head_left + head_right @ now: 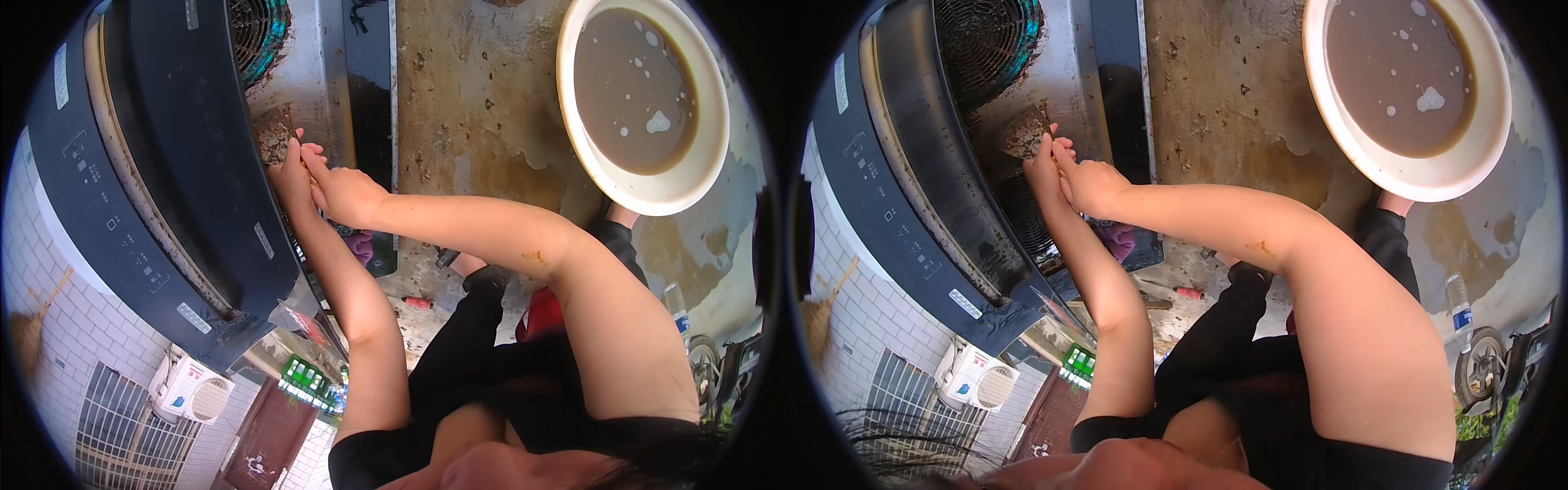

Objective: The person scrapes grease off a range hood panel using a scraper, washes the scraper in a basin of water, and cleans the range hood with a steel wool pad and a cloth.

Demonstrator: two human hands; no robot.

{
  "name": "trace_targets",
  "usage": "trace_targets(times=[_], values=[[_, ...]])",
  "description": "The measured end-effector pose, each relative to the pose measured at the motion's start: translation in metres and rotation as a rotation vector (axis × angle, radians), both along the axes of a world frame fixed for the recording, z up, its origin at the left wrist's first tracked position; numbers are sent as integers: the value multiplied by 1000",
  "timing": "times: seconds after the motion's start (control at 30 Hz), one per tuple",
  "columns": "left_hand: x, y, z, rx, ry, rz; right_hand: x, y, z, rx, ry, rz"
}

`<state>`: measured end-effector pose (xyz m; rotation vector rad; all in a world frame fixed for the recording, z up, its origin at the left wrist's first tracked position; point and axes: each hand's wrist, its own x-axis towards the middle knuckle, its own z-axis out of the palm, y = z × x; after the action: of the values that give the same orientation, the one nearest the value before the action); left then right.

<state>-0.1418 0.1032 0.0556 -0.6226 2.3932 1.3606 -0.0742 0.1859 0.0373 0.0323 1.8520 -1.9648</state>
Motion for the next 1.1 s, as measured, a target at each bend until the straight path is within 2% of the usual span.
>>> trace_targets(times=[0.07,0.17,0.3,0.5,0.57,0.6,0.73,0.87,1.0,1.1], values=[[11,-10,1,10,29,27,7,-2,0,-5,26,65],[12,-34,-3,-63,-97,54,12,-10,-3,-71,-5,66],[14,-41,-6,-22,-21,202,7,-23,-6,-178,-27,142],[4,-59,-14,-301,68,152,10,-7,-19,-72,25,278],[3,-50,-5,-413,35,124,22,-5,-34,-26,-19,165],[6,-48,-6,-433,43,153,26,4,-38,16,-34,194],[-17,-56,-7,-389,-25,159,31,39,-44,106,-98,269],[-9,-42,-6,-501,42,145,39,66,-47,119,-76,237],[-23,-58,-11,-406,-24,133,43,92,-50,181,-64,201],[-27,-32,-2,-474,-24,126,42,105,-49,166,-92,160]])
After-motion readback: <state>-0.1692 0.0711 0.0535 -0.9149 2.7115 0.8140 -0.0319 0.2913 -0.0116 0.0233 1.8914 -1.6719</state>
